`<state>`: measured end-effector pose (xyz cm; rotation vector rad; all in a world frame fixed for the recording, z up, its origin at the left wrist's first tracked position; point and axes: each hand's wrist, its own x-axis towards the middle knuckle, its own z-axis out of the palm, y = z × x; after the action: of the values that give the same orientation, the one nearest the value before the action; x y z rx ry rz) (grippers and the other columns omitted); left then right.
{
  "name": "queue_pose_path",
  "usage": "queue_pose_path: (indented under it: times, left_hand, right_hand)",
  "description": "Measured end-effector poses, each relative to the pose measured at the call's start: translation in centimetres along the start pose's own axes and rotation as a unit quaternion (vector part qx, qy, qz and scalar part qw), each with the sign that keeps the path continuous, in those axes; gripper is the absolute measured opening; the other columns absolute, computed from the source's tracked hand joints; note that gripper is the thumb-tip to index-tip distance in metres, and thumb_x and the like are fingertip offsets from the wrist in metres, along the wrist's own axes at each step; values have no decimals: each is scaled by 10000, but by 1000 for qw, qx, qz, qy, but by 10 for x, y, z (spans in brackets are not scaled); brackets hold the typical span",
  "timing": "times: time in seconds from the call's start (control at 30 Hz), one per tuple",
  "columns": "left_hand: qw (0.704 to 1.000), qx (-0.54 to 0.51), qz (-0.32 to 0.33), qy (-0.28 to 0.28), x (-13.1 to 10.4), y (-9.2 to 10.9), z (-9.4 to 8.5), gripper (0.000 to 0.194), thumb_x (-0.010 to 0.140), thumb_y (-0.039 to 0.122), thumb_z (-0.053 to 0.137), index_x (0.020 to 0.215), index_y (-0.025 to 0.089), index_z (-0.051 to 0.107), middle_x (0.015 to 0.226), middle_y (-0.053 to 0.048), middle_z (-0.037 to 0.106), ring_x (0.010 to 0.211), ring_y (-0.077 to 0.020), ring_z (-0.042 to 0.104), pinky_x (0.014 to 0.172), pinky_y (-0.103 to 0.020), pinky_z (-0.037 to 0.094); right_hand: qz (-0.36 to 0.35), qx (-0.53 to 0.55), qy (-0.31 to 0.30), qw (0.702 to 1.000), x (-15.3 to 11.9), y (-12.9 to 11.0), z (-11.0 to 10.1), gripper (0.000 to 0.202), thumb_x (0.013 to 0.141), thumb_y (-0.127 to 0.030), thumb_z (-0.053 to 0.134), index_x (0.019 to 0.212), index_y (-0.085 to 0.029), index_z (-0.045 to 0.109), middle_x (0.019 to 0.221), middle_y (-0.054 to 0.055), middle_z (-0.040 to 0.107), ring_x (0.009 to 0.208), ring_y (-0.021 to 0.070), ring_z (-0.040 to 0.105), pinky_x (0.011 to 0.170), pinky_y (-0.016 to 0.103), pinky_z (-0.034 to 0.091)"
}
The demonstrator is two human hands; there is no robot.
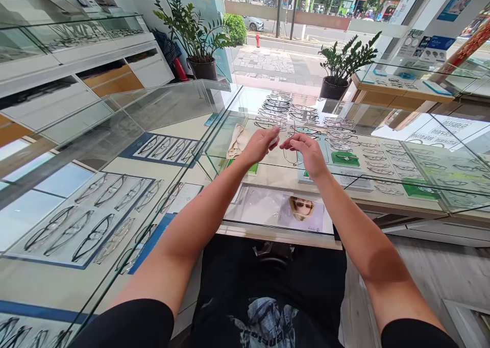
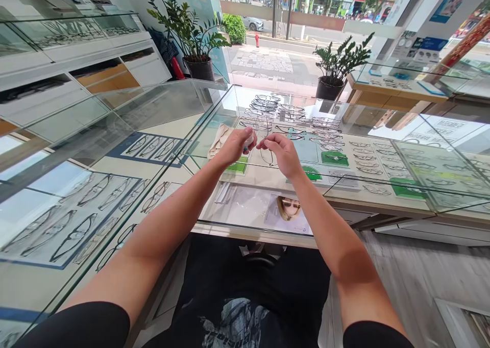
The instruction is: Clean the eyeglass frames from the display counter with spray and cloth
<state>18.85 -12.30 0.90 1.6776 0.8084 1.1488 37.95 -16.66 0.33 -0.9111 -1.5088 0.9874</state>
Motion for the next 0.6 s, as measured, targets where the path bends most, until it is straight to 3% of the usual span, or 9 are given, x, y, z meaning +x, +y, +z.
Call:
queue_pose_path:
  times: [0.27, 0.4, 0.6]
  left_hand:
    - [999, 10, -25, -19, 0, 1, -2, 822, 860, 977, 570, 617, 193, 604, 603, -41, 536, 540, -130, 460, 538, -293, 352]
    - [996, 42, -38, -62, -3, 1, -1, 811, 884, 959, 553, 622, 192, 567, 636, -40, 532, 569, -132, 452, 548, -289, 335]
    - [986, 79, -31, -146, -8, 0, 6, 741, 951, 876, 590, 677, 188, 558, 701, -34, 540, 642, -137, 463, 581, -277, 361]
  right_hand:
    - [37, 79, 28, 996, 1, -1, -3, 243, 909, -514, 764, 870, -276, 736, 981, 24, 852, 959, 215, 735, 967, 398, 564]
    - [45, 119, 61, 990, 3, -3, -7, 292, 899, -565, 803, 858, -287, 721, 1003, 14, 846, 951, 208, 728, 956, 382, 558]
    - [50, 119, 63, 990, 4, -1, -8, 283, 902, -566, 797, 864, -290, 746, 948, 9, 828, 961, 209, 729, 934, 364, 564]
